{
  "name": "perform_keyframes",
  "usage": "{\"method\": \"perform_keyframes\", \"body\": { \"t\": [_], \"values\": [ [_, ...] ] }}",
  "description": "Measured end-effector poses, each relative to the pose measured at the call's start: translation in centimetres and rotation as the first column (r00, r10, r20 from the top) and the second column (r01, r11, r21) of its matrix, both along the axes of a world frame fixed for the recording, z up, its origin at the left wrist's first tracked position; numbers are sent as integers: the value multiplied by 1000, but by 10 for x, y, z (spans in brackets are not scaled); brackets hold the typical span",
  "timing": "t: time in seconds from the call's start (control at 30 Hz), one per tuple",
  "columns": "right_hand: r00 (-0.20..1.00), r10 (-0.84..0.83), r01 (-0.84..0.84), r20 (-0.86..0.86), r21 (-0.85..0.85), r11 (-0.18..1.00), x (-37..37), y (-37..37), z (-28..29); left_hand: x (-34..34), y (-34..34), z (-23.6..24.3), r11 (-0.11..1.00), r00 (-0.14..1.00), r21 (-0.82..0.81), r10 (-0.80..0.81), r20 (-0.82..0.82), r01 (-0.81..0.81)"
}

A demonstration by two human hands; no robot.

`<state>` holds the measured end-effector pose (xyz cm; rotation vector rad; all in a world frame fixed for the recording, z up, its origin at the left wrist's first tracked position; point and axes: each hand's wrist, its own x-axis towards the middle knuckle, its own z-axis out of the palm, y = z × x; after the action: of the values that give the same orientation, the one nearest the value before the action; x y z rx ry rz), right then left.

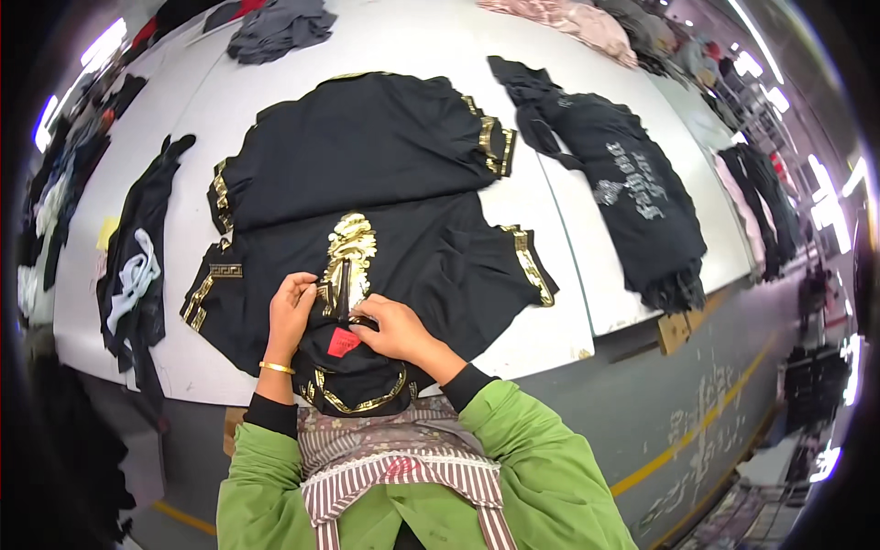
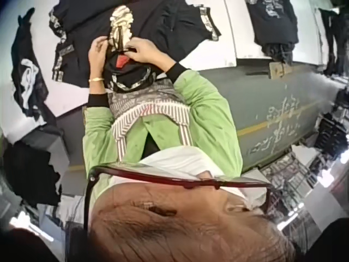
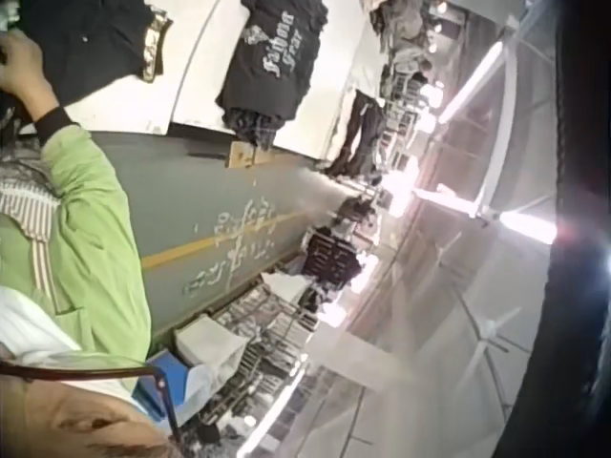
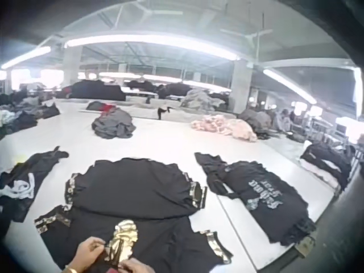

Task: Inspecting embroidered shirts for quality, checking details of the gold pattern, and marking/tagging specific areas.

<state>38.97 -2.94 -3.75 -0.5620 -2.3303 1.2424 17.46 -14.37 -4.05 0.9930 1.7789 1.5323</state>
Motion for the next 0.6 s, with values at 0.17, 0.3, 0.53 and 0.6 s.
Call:
{"method": "perform_keyframes", "body": {
  "t": [0.17,0.3,0.53,0.6],
  "values": [
    [982,-160,159,-98,-17,987,21,-13,-8,-6,0,-18,998,999,51,-30,19,29],
    [941,-187,183,-280,-43,982,17,-13,-24,-10,1,-25,999,998,46,-19,-63,22],
    [940,-213,203,-267,-63,977,20,-13,-20,-11,5,-33,997,995,71,-13,-100,20],
    [942,-204,192,-265,-72,979,18,-11,-20,-13,6,-35,998,994,61,0,-113,7]
  ]
}}
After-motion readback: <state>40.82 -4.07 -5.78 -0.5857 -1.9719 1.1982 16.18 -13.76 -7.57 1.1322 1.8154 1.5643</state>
